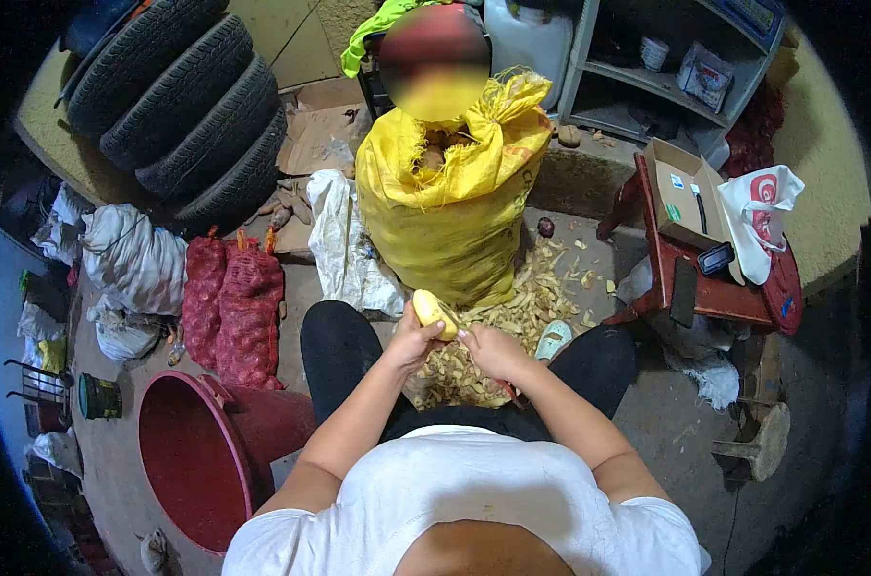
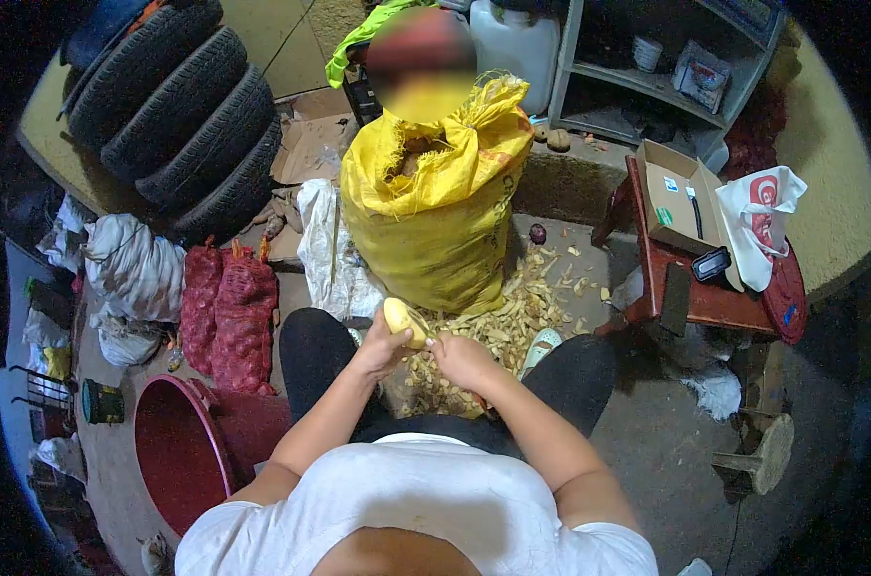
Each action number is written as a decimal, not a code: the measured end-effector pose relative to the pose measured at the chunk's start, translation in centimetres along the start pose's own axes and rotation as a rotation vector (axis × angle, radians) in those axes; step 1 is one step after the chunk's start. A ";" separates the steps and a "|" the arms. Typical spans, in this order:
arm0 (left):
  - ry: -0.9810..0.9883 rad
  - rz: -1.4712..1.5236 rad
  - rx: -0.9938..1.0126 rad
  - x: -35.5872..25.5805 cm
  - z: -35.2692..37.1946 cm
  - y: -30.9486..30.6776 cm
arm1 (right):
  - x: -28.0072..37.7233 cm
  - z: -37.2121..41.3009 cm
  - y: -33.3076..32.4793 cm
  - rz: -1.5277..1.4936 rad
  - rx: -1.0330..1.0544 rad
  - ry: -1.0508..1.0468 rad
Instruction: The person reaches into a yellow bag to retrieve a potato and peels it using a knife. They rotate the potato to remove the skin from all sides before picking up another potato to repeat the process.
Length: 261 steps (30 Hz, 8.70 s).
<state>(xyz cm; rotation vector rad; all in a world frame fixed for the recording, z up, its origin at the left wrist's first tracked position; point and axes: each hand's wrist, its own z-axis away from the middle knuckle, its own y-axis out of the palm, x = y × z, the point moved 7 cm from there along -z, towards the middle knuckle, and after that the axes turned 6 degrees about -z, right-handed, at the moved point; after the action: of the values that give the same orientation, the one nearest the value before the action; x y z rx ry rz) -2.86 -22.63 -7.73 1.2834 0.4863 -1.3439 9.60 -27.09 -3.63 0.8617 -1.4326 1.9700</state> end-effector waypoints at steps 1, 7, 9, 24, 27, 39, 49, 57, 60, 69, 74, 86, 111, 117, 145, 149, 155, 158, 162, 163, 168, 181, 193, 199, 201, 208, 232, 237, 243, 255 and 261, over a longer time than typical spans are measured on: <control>0.000 -0.002 0.001 -0.1 -0.1 0.0 | 0.4 0.3 -0.2 0.105 -0.002 0.043; -0.195 0.110 0.048 0.7 -0.6 -0.3 | -1.2 -0.5 1.1 0.040 -0.053 0.068; -0.181 0.039 0.034 0.8 -0.2 -0.5 | -3.3 -1.5 2.2 -0.135 -0.060 0.028; -0.085 0.233 0.145 -0.8 -0.1 -0.4 | -1.7 0.0 -0.2 -0.382 0.112 -0.083; -0.065 0.299 0.125 -0.9 -0.2 -0.8 | -0.7 0.8 -0.6 -0.239 0.131 -0.051; -0.016 0.269 0.138 -2.1 0.2 0.1 | -0.7 0.9 -0.3 -0.105 0.121 -0.032; 0.030 0.180 0.141 -2.2 0.0 0.1 | -0.4 1.1 -0.5 -0.092 0.113 -0.055; -0.043 -0.008 0.095 -2.1 0.2 0.1 | -0.6 1.1 0.1 -0.031 0.094 -0.014; -0.036 -0.061 0.107 -1.9 0.3 0.3 | -1.0 0.8 0.5 -0.061 0.102 -0.014; -0.143 -0.050 0.172 -1.7 0.3 -0.1 | -3.5 0.0 2.5 -0.418 0.221 0.050; -0.120 -0.038 0.236 -1.7 0.5 0.2 | -2.1 0.5 0.6 -0.294 0.339 -0.023; -0.050 -0.088 0.069 -3.5 0.6 -0.4 | 1.0 2.5 -4.2 0.048 0.068 -0.011; -0.030 0.114 0.393 -4.8 1.2 2.5 | -1.4 2.1 -0.7 -0.874 0.458 0.070; -0.058 0.025 0.320 -4.7 1.1 2.4 | -2.0 2.0 0.4 -1.070 0.526 0.156; -0.061 -0.305 0.181 -3.3 0.1 1.3 | 0.6 2.3 -3.9 0.041 0.070 -0.083; -0.150 -0.003 0.249 -3.2 0.4 1.9 | 0.0 2.1 -4.0 -0.280 0.162 0.040; -0.154 -0.080 0.165 -4.1 0.3 1.5 | 2.1 2.6 -6.2 0.170 0.029 -0.006; -0.165 -0.091 0.084 -4.7 0.5 0.6 | 1.1 2.4 -7.1 0.122 -0.076 -0.019; -0.140 -0.098 0.093 -4.6 1.0 0.7 | 2.4 2.6 -6.0 0.077 -0.108 -0.154; -0.128 -0.176 0.102 -4.8 1.2 1.0 | 3.0 2.8 -5.6 0.137 -0.111 -0.177; -0.126 -0.204 0.106 -4.7 1.4 1.2 | 3.9 3.1 -4.7 0.390 -0.255 -0.382; -0.180 -0.236 0.097 -4.2 1.6 1.3 | 4.2 3.7 -5.8 0.451 -0.262 -0.364; -0.104 -0.265 -0.013 -4.7 1.4 0.9 | 4.9 4.6 -3.7 0.633 -0.266 -0.527; -0.094 -0.342 -0.006 -4.9 1.6 1.0 | 5.2 4.7 -3.5 0.676 -0.247 -0.600; -0.095 -0.347 0.001 -5.0 1.7 1.2 | 5.2 4.7 -3.5 0.691 -0.247 -0.609; -0.201 -0.224 0.093 -3.6 1.2 0.3 | 3.6 3.3 -3.2 0.552 -0.204 -0.465; -0.180 -0.136 0.162 -4.0 1.2 0.6 | 2.7 2.5 -5.3 0.136 -0.091 -0.265; -0.149 -0.171 0.181 -4.2 1.4 0.6 | 1.6 2.2 -5.0 0.028 -0.014 -0.257; -0.114 -0.142 0.209 -4.9 1.6 1.4 | -0.1 1.7 -3.5 -0.302 0.057 -0.263; -0.006 -0.506 0.014 -3.5 -0.5 0.4 | -4.1 0.2 -0.8 -0.988 0.279 0.079; -0.234 -0.111 0.091 -1.5 -1.3 -1.8 | -3.9 0.1 -2.1 -1.645 0.371 0.196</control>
<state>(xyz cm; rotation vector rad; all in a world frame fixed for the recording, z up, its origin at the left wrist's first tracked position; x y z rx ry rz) -4.30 -20.47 -7.55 1.1668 0.3407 -1.6023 13.68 -26.88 -5.34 1.2906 0.0551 0.8869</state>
